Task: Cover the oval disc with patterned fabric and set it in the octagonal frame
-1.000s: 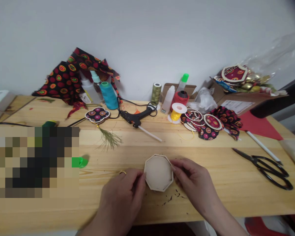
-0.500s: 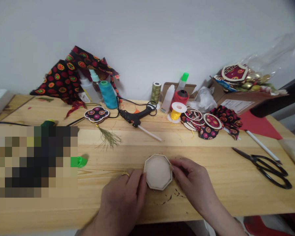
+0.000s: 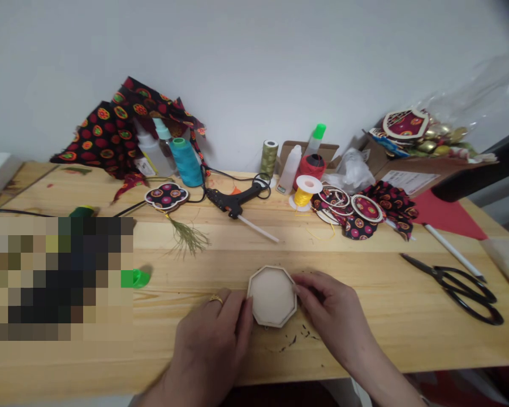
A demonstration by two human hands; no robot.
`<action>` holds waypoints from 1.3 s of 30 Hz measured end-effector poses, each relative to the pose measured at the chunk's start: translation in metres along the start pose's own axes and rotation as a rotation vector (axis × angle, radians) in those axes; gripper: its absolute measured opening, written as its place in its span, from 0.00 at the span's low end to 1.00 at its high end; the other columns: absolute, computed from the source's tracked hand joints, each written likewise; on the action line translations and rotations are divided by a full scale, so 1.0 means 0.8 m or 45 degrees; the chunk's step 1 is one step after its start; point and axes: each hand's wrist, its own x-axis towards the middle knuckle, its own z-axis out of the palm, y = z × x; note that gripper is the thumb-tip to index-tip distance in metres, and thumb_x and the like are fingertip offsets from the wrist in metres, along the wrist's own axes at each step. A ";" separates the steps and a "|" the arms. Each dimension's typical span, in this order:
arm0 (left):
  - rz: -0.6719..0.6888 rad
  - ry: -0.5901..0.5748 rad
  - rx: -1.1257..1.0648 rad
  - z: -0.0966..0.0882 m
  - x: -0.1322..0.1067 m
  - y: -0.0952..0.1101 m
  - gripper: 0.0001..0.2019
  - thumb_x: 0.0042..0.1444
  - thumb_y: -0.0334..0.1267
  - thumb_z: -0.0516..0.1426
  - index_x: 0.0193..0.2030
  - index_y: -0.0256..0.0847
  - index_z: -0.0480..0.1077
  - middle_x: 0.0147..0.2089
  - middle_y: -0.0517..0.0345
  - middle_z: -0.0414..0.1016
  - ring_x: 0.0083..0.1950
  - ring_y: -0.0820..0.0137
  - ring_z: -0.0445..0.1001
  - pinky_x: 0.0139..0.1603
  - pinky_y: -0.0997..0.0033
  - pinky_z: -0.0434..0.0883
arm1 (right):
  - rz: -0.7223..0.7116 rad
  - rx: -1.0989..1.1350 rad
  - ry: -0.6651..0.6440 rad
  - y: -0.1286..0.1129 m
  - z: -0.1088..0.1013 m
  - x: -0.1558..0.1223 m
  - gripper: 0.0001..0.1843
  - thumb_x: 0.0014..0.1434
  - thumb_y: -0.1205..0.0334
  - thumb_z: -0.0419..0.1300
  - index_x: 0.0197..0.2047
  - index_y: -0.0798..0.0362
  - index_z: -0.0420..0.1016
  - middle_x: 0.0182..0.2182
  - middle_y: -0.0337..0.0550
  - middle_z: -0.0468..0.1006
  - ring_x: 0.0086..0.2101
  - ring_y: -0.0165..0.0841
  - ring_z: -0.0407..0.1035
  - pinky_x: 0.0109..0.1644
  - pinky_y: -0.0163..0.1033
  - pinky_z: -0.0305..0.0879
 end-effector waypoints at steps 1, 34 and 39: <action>0.001 -0.004 -0.003 0.000 0.000 0.000 0.11 0.63 0.34 0.50 0.32 0.40 0.72 0.23 0.58 0.74 0.21 0.64 0.74 0.22 0.65 0.65 | -0.007 0.002 0.006 0.000 0.000 0.000 0.12 0.58 0.65 0.56 0.38 0.47 0.82 0.32 0.42 0.82 0.34 0.36 0.75 0.38 0.40 0.69; -0.104 -0.402 -0.688 0.007 0.012 -0.025 0.60 0.41 0.44 0.71 0.72 0.52 0.34 0.64 0.49 0.68 0.65 0.50 0.57 0.63 0.42 0.59 | -0.254 0.064 -0.236 0.021 -0.012 -0.014 0.44 0.50 0.59 0.71 0.66 0.37 0.56 0.60 0.44 0.60 0.63 0.41 0.50 0.67 0.51 0.53; -0.120 -0.345 -0.685 0.008 0.009 -0.025 0.60 0.40 0.39 0.72 0.71 0.52 0.35 0.62 0.49 0.70 0.64 0.50 0.59 0.61 0.42 0.61 | -0.259 0.081 -0.232 0.023 -0.012 -0.013 0.45 0.51 0.61 0.70 0.66 0.34 0.52 0.58 0.42 0.63 0.62 0.39 0.51 0.66 0.50 0.53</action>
